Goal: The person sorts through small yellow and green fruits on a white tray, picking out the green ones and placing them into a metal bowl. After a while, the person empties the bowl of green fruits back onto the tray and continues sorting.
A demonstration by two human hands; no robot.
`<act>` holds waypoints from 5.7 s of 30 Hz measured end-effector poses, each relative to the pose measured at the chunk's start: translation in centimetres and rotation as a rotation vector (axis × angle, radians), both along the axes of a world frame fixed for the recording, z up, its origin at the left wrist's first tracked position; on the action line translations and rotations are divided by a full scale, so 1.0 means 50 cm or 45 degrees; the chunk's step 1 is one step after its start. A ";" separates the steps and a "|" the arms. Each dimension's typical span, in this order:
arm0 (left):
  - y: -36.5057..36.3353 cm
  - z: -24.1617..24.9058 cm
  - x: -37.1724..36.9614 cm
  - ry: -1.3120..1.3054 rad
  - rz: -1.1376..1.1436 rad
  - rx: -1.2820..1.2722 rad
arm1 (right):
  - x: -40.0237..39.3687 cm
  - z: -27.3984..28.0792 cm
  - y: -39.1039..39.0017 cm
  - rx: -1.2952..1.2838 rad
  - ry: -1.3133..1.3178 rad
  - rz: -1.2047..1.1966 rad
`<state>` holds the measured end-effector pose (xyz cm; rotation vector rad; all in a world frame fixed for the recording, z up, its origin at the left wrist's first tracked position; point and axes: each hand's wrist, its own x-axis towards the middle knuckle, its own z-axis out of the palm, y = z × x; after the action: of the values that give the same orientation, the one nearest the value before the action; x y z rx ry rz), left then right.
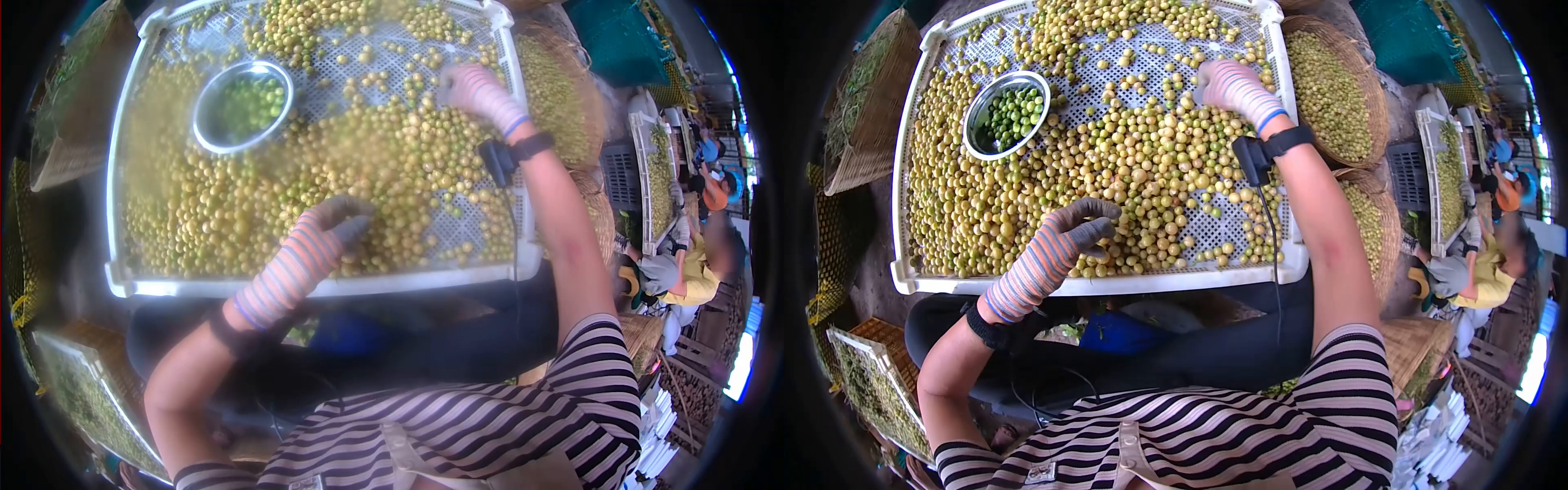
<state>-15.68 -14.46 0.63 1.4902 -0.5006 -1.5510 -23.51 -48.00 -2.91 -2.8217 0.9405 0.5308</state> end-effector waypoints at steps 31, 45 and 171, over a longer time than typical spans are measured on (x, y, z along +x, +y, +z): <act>-0.006 -0.014 -0.001 -0.090 -0.087 0.026 | -0.008 0.034 0.147 0.446 -0.782 0.271; 0.012 0.012 -0.009 -0.054 -0.070 -0.013 | 0.003 0.048 0.073 0.122 -0.294 0.104; -0.036 0.013 0.039 0.796 0.349 -0.217 | -0.146 -0.022 0.036 -0.179 0.023 -0.117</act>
<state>-13.74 -16.27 1.27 0.8360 -0.0545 -1.6010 -30.82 -46.20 -3.99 -2.8823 1.1477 0.4988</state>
